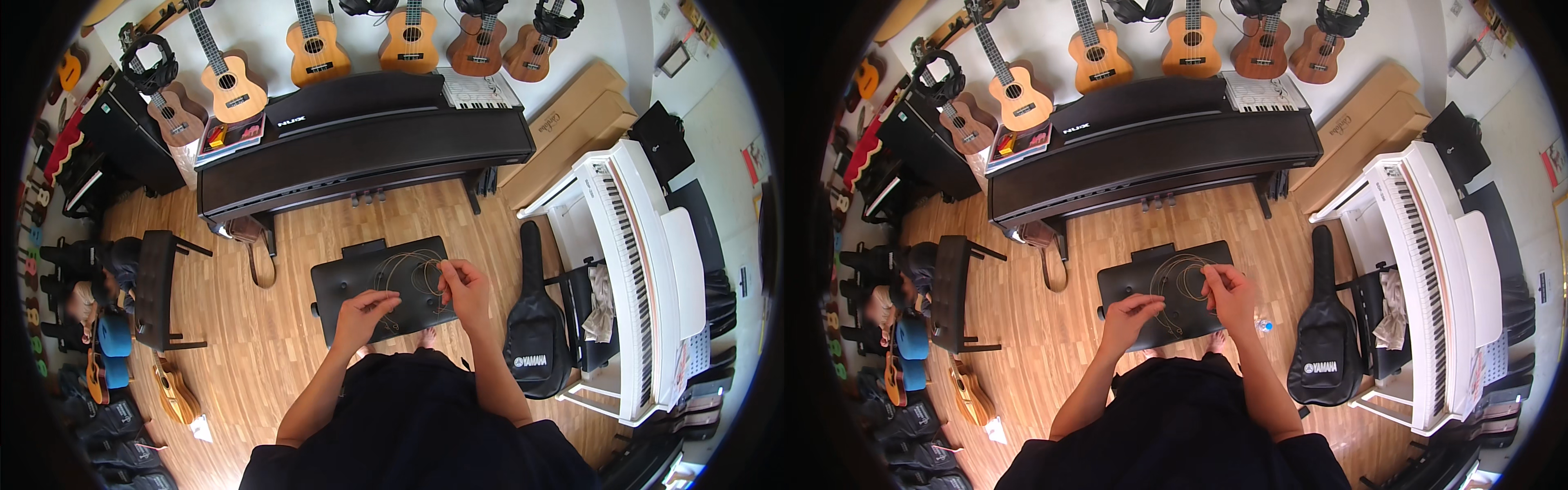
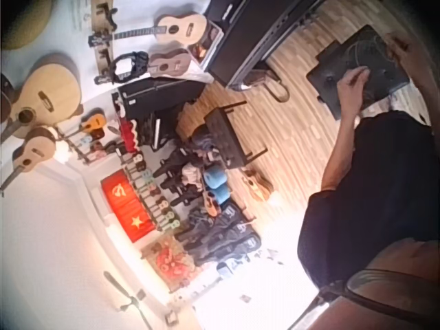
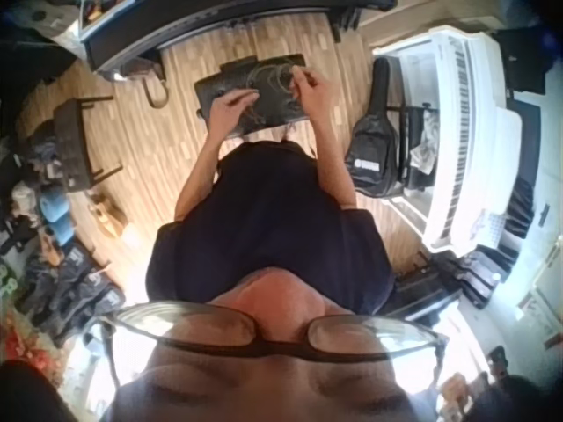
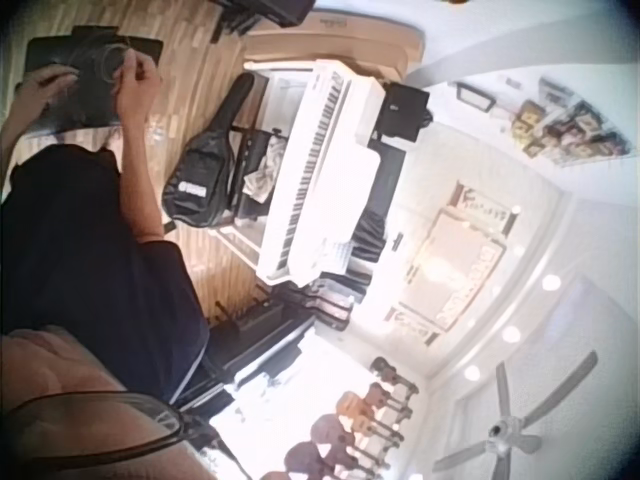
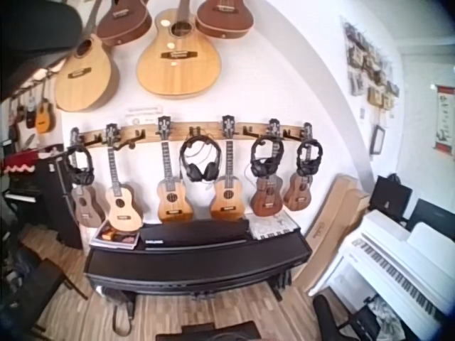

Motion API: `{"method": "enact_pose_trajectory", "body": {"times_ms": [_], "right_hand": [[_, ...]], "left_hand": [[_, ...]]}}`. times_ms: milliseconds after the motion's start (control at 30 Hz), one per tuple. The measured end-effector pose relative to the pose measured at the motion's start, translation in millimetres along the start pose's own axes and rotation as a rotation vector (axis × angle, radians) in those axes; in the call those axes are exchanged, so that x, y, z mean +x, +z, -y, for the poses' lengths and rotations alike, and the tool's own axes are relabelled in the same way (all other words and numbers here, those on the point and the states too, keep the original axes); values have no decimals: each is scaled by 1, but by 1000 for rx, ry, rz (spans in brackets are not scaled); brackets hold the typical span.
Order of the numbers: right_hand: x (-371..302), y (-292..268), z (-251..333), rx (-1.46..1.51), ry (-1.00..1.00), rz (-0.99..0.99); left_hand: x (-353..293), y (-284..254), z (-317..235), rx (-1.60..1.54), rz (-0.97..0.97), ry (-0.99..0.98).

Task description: The person stands in a music room and coils a thin black cable by hand on a black piano bench. They repeatedly wrap the cable into loops and adjust the coil, occasionally placing it on the bench and picking it up again.

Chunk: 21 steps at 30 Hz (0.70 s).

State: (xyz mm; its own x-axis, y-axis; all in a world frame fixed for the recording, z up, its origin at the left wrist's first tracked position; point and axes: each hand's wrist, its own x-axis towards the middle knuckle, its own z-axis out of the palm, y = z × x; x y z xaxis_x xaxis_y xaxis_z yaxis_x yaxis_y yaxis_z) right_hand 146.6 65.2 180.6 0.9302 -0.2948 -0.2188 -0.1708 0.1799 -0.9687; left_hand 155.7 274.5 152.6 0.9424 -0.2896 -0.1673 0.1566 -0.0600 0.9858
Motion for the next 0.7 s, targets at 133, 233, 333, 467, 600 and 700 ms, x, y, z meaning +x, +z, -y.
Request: {"method": "enact_pose_trajectory", "body": {"times_ms": [133,233,333,467,600,700], "right_hand": [[-5,10,1,60,78,96],[-5,9,-6,73,128,200],[-6,9,-6,46,173,255],[-5,7,-14,-65,45,294],[-5,0,-14,-370,-119,235],[-7,1,-5,-475,-306,59]], "left_hand": [[9,-2,-3,87,-116,114],[15,-3,-4,-46,-104,34],[17,-1,-14,-237,-86,-91],[19,-2,-20,-455,-90,-117],[23,-15,-20,-674,-172,-106],[28,-30,-20,-598,-207,-125]]}}
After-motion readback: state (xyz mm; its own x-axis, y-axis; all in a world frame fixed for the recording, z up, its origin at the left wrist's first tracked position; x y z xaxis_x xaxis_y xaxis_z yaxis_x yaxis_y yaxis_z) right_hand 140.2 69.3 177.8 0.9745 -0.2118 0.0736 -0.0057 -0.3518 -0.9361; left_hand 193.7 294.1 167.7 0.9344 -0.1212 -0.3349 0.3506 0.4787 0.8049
